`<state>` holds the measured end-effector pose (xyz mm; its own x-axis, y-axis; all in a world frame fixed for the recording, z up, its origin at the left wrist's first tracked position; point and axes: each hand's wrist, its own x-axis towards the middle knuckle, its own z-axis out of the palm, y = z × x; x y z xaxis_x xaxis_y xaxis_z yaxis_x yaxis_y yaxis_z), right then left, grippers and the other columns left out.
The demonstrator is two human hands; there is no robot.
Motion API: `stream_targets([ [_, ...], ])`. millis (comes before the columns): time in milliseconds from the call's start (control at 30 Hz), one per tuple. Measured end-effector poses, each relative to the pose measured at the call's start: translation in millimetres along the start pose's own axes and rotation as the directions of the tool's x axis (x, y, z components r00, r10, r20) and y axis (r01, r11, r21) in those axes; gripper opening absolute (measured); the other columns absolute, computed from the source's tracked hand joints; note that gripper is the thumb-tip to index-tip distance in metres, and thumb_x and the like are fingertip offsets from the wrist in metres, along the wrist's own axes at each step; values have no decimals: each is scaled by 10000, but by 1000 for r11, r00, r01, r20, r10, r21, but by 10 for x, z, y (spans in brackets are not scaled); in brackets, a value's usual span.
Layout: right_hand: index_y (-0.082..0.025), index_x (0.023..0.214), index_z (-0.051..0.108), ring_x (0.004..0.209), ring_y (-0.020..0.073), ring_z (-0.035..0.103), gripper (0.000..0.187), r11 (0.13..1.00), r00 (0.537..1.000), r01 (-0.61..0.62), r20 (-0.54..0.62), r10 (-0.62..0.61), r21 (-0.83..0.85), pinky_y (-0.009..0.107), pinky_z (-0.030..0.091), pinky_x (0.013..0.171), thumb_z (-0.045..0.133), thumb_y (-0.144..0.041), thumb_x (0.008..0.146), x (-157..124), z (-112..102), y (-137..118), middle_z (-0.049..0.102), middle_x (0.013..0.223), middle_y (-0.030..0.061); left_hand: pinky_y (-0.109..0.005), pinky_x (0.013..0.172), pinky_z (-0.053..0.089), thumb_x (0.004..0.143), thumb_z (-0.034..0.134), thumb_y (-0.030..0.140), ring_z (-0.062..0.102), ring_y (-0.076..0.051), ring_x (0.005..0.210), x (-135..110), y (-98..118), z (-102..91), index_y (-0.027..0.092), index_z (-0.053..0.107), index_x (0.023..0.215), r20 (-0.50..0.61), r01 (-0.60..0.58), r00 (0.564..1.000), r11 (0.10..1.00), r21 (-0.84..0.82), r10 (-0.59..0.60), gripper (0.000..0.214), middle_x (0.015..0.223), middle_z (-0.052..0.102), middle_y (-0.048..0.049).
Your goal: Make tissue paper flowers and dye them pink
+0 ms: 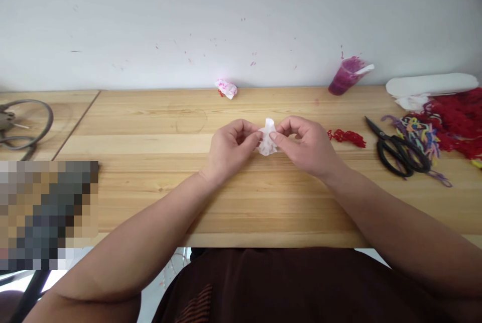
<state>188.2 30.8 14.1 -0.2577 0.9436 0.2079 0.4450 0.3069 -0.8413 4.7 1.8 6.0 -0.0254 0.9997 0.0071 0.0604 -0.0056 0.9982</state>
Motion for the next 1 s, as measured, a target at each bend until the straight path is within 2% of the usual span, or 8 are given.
stream_targets([
  [100, -213, 730, 625, 629, 145, 557, 175, 995, 998, -62, 20, 60, 84, 306, 433, 625, 718, -326, 825, 19, 12, 57, 654, 691, -17, -238, 657, 552, 820, 758, 294, 665, -116, 674, 27, 20, -10, 171, 650, 831, -1, 61, 998, 993, -100, -61, 164, 775, 732, -19],
  [167, -213, 739, 627, 597, 137, 531, 184, 990, 996, -83, 37, 79, 111, 295, 411, 584, 719, -344, 831, 12, 22, 63, 647, 678, -18, -233, 645, 539, 811, 774, 296, 658, -111, 669, 28, 31, -7, 166, 651, 857, 23, 54, 998, 991, -122, -52, 185, 781, 728, -20],
  [300, -215, 727, 621, 656, 151, 560, 178, 999, 999, 2, 43, -4, 53, 304, 436, 637, 722, -321, 829, -34, 28, -14, 667, 711, -12, -245, 620, 521, 791, 803, 319, 641, -115, 648, 17, 22, -1, 170, 645, 873, 52, 18, 999, 994, -111, -12, 232, 761, 704, -13],
  [400, -215, 718, 617, 689, 161, 579, 146, 997, 997, 69, 39, -68, -30, 319, 449, 692, 711, -269, 815, -53, 21, -76, 679, 727, -12, -241, 580, 493, 796, 787, 317, 601, -105, 598, 25, 2, -9, 178, 620, 800, 39, 50, 998, 991, -123, -45, 218, 704, 672, 0],
  [467, -216, 713, 617, 706, 170, 593, 131, 996, 998, 61, 34, -59, -70, 333, 454, 717, 704, -249, 806, -53, 15, -91, 687, 738, -9, -244, 581, 493, 791, 781, 320, 597, -109, 598, 31, -3, -13, 185, 605, 778, 13, 63, 998, 991, -121, -62, 222, 692, 665, 3],
  [600, -222, 738, 625, 749, 190, 622, 110, 994, 998, 69, 14, -68, -87, 356, 470, 758, 714, -250, 796, -51, 12, -96, 698, 768, 1, -256, 621, 512, 774, 779, 305, 617, -124, 647, 19, 6, -1, 196, 593, 760, -59, -28, 998, 1000, 3, 28, 217, 723, 668, 2],
  [700, -226, 786, 626, 749, 183, 634, 124, 992, 993, 118, 5, -118, -44, 347, 488, 764, 745, -261, 788, -58, 19, -100, 702, 787, -1, -249, 599, 491, 781, 765, 281, 608, -122, 639, -2, 6, 18, 198, 607, 761, -59, -85, 994, 991, 103, 91, 180, 729, 673, 5],
  [1000, -217, 735, 611, 644, 152, 572, 142, 998, 998, -7, 64, 10, -56, 303, 453, 640, 733, -267, 789, -35, 9, -59, 663, 703, -12, -264, 629, 516, 783, 771, 305, 622, -128, 653, 31, -33, 1, 200, 595, 769, -31, -21, 999, 1000, -10, 21, 205, 739, 685, -3],
])
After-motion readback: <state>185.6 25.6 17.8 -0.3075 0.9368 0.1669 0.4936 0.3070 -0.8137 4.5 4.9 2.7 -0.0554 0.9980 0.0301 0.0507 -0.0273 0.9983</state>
